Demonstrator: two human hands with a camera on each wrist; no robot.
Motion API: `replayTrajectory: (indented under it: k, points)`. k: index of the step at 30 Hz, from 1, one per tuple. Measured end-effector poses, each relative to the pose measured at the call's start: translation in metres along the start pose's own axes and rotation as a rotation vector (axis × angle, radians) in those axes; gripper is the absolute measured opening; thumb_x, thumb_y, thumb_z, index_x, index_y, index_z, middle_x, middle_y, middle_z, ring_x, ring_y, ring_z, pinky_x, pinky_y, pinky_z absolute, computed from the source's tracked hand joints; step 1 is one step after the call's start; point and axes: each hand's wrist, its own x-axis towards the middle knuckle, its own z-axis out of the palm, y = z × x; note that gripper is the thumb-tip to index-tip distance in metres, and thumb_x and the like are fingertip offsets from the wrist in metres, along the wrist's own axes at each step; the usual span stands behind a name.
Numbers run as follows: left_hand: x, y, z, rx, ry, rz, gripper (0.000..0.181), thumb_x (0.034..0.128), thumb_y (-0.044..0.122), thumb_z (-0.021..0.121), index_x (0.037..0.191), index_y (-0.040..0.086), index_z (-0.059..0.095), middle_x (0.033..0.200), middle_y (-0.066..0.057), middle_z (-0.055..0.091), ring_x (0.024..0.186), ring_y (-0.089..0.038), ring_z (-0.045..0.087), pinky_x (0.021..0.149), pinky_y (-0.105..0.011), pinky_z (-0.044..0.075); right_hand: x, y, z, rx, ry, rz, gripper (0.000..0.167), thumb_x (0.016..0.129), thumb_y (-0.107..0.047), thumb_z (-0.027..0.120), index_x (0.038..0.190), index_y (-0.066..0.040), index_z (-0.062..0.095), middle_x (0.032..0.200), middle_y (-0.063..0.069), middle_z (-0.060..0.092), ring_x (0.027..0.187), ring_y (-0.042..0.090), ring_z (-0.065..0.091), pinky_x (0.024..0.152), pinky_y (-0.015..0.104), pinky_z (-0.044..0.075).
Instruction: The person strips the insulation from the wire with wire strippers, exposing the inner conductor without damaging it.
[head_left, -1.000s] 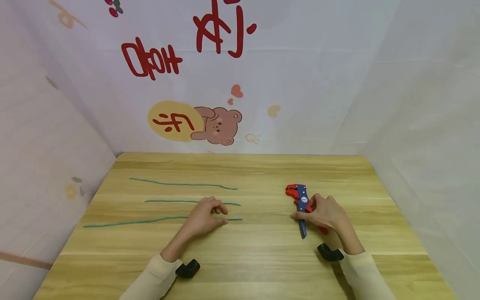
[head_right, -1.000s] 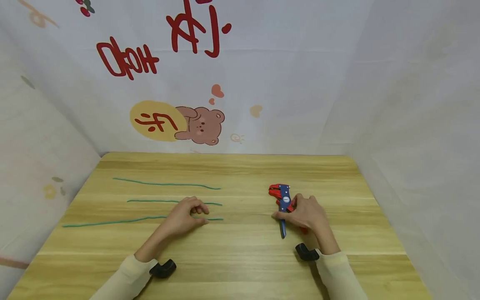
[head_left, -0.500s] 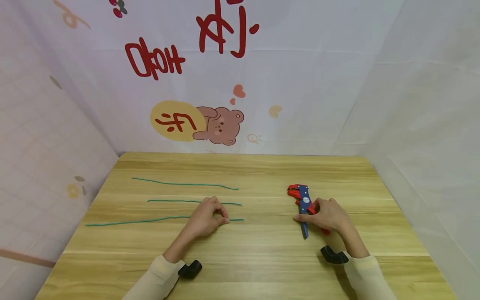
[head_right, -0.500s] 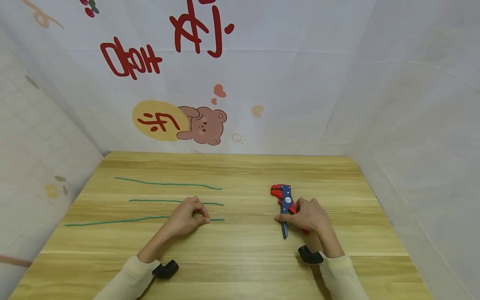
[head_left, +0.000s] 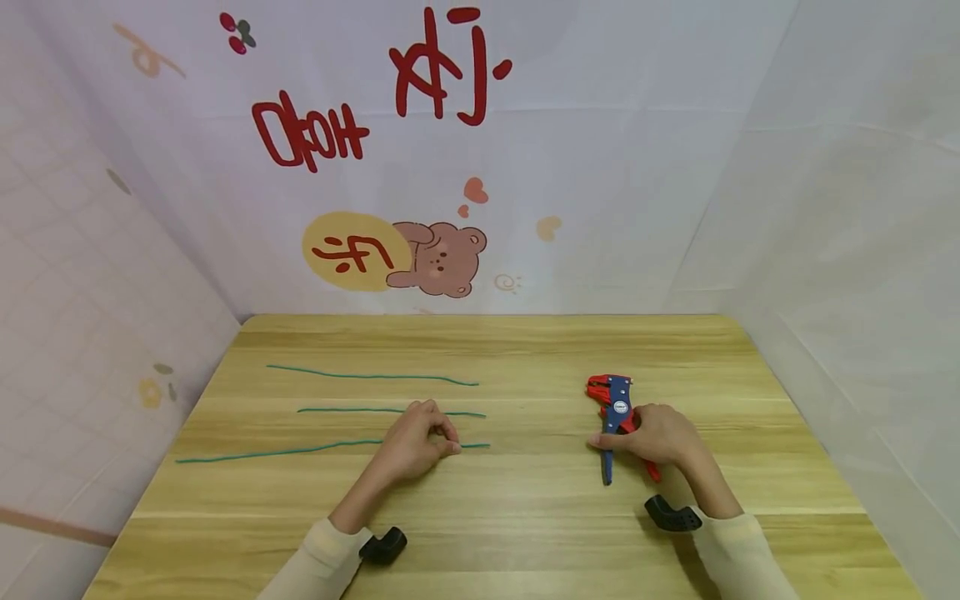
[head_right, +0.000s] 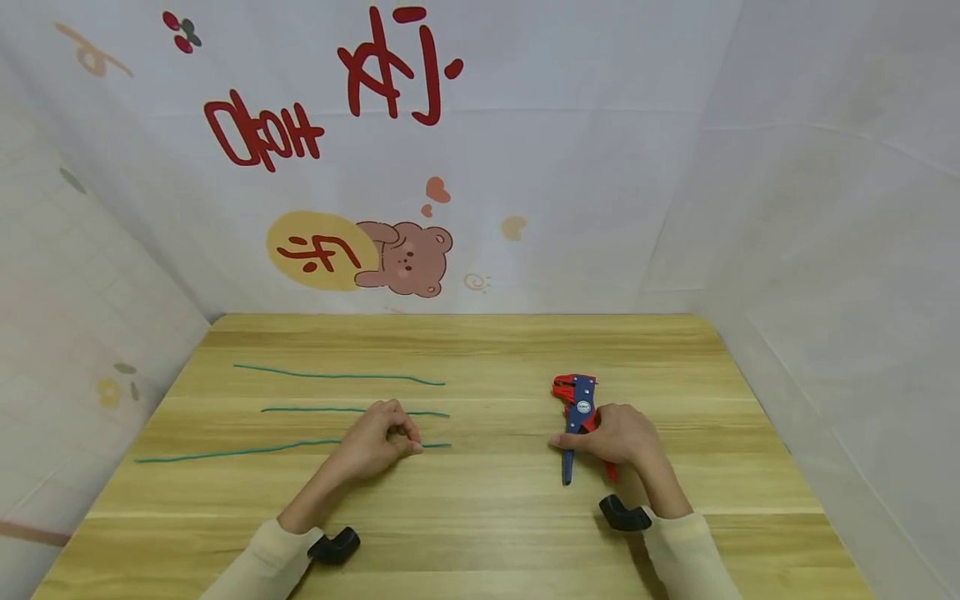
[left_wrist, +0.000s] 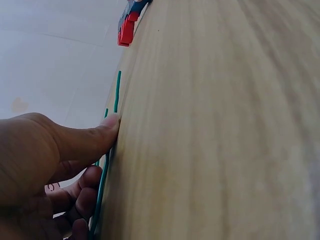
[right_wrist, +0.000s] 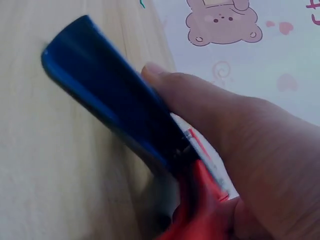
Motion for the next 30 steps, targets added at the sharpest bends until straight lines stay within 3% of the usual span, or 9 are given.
replayTrajectory:
  k: [12, 17, 20, 24, 26, 30]
  points:
    - [0.0, 0.0, 0.0, 0.007, 0.007, -0.004, 0.016, 0.0837, 0.022, 0.085, 0.076, 0.027, 0.072, 0.084, 0.01, 0.056, 0.084, -0.01, 0.045, 0.072, -0.026, 0.038, 0.0, 0.003, -0.008, 0.131, -0.079, 0.005, 0.06, 0.075, -0.069, 0.079, 0.071, -0.014, 0.057, 0.063, -0.005, 0.041, 0.058, 0.014, 0.044, 0.054, 0.027, 0.032]
    - [0.001, -0.001, 0.0, 0.004, 0.002, 0.005, 0.016, 0.0851, 0.021, 0.084, 0.076, 0.027, 0.072, 0.084, 0.008, 0.057, 0.084, -0.011, 0.046, 0.072, -0.026, 0.038, 0.0, 0.01, -0.01, 0.309, -0.117, -0.028, 0.057, 0.082, -0.05, 0.081, 0.055, -0.016, 0.044, 0.053, -0.009, 0.028, 0.049, 0.009, 0.028, 0.048, 0.023, 0.024]
    - [0.001, -0.001, -0.001, 0.006, -0.001, 0.006, 0.017, 0.0853, 0.021, 0.084, 0.076, 0.027, 0.072, 0.085, 0.007, 0.058, 0.085, -0.011, 0.046, 0.072, -0.026, 0.038, 0.002, 0.015, -0.011, 0.412, -0.16, -0.059, 0.055, 0.087, -0.038, 0.08, 0.054, -0.016, 0.041, 0.054, -0.009, 0.024, 0.05, 0.009, 0.022, 0.048, 0.022, 0.022]
    - [0.0, -0.001, -0.002, 0.01, 0.001, -0.001, 0.016, 0.0851, 0.021, 0.084, 0.077, 0.027, 0.072, 0.085, 0.008, 0.058, 0.085, -0.01, 0.046, 0.073, -0.026, 0.038, 0.005, 0.02, -0.013, 0.506, -0.221, -0.098, 0.047, 0.091, -0.03, 0.075, 0.062, -0.01, 0.044, 0.059, -0.007, 0.027, 0.054, 0.009, 0.024, 0.051, 0.024, 0.023]
    - [-0.001, -0.001, -0.002, 0.012, 0.0, 0.001, 0.015, 0.0851, 0.023, 0.084, 0.077, 0.027, 0.072, 0.086, 0.008, 0.058, 0.085, -0.01, 0.046, 0.073, -0.026, 0.038, 0.006, 0.021, -0.015, 0.564, -0.266, -0.134, 0.041, 0.094, -0.025, 0.072, 0.067, -0.003, 0.051, 0.061, -0.006, 0.031, 0.055, 0.009, 0.028, 0.052, 0.024, 0.026]
    - [-0.001, -0.001, -0.002, 0.004, -0.01, 0.009, 0.014, 0.0856, 0.024, 0.084, 0.079, 0.027, 0.072, 0.087, 0.008, 0.058, 0.085, -0.011, 0.047, 0.073, -0.026, 0.038, 0.005, 0.021, -0.015, 0.714, -0.41, -0.262, 0.031, 0.1, -0.018, 0.062, 0.092, 0.012, 0.066, 0.072, -0.004, 0.054, 0.064, 0.009, 0.047, 0.061, 0.024, 0.042]
